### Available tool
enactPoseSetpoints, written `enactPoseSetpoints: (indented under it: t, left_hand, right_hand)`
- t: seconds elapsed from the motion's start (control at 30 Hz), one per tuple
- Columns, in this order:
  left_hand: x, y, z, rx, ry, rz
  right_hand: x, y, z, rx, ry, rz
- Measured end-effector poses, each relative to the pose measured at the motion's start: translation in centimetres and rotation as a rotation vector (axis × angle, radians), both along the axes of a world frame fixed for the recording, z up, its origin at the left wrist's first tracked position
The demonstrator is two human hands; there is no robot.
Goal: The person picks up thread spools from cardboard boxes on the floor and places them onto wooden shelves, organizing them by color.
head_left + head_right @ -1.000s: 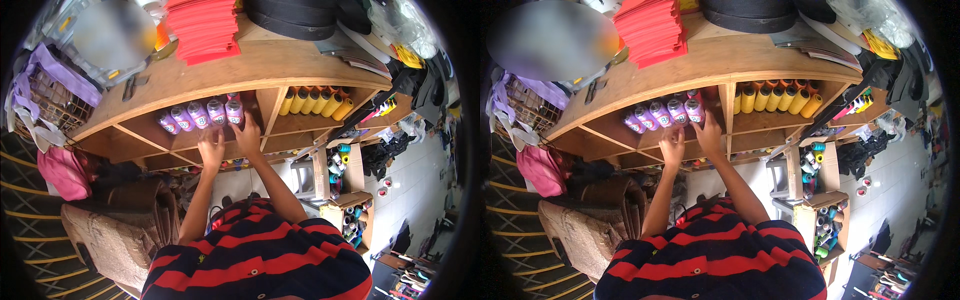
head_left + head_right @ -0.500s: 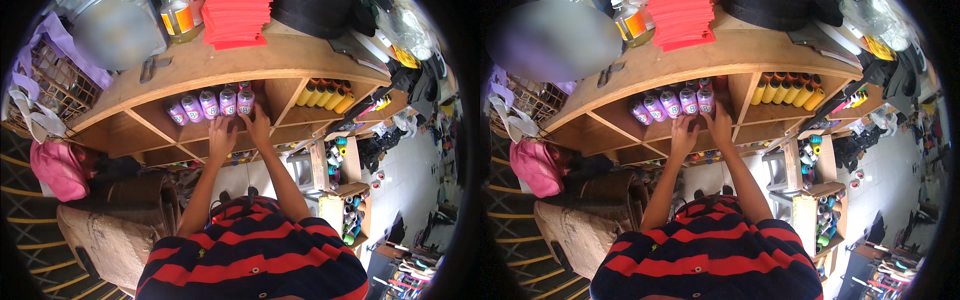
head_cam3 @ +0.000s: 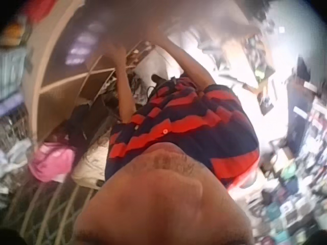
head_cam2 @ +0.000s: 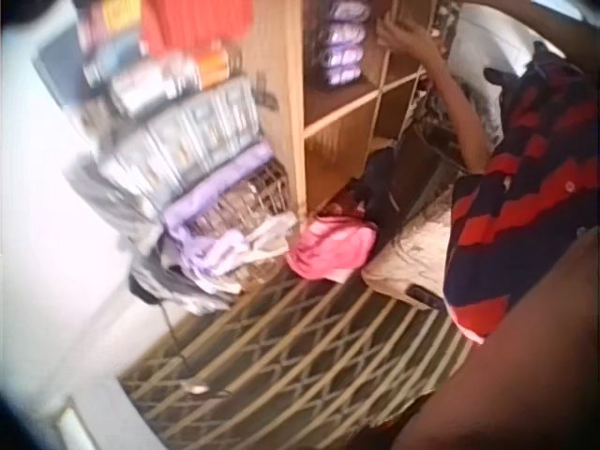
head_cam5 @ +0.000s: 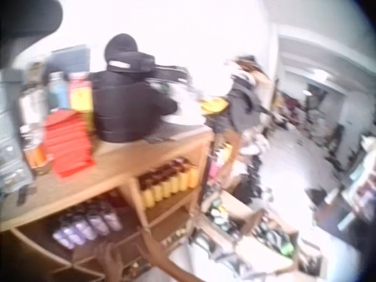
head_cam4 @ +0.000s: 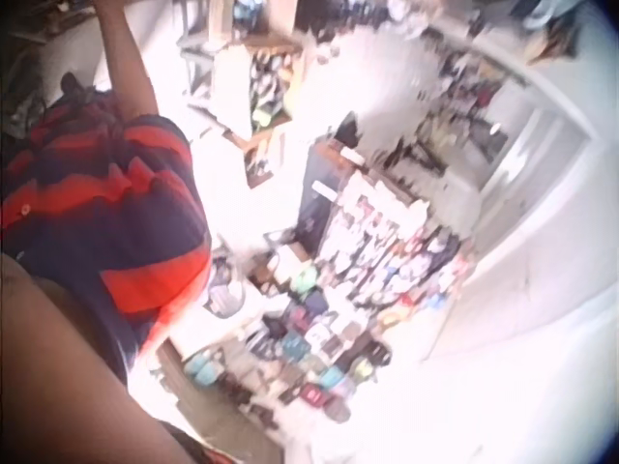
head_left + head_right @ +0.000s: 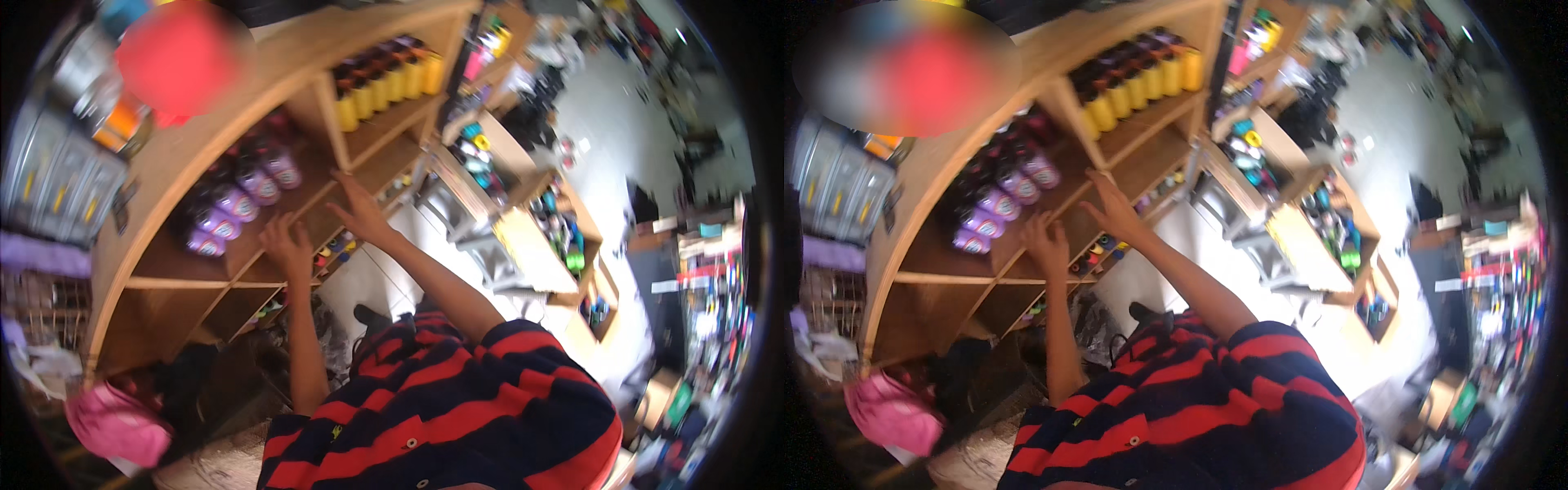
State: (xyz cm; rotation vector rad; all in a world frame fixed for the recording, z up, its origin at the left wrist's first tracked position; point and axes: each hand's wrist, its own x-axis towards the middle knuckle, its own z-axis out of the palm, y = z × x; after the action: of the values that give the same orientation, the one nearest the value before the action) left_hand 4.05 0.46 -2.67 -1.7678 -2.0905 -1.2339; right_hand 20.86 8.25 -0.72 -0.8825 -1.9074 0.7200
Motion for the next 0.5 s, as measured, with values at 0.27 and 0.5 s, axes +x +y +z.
enactPoseSetpoints:
  t: [0.27,0.5]
  left_hand:
    - [8.0,-4.1,-2.2,-0.117,-0.103,-0.102]
    - [25.9,-3.6,-7.8,-0.365,-0.455,-0.545]
  right_hand:
    - [21.2,-9.3,-6.6,-0.329,0.177,-0.328]
    - [41.3,-21.6,-10.4,-0.497,0.222,-0.646]
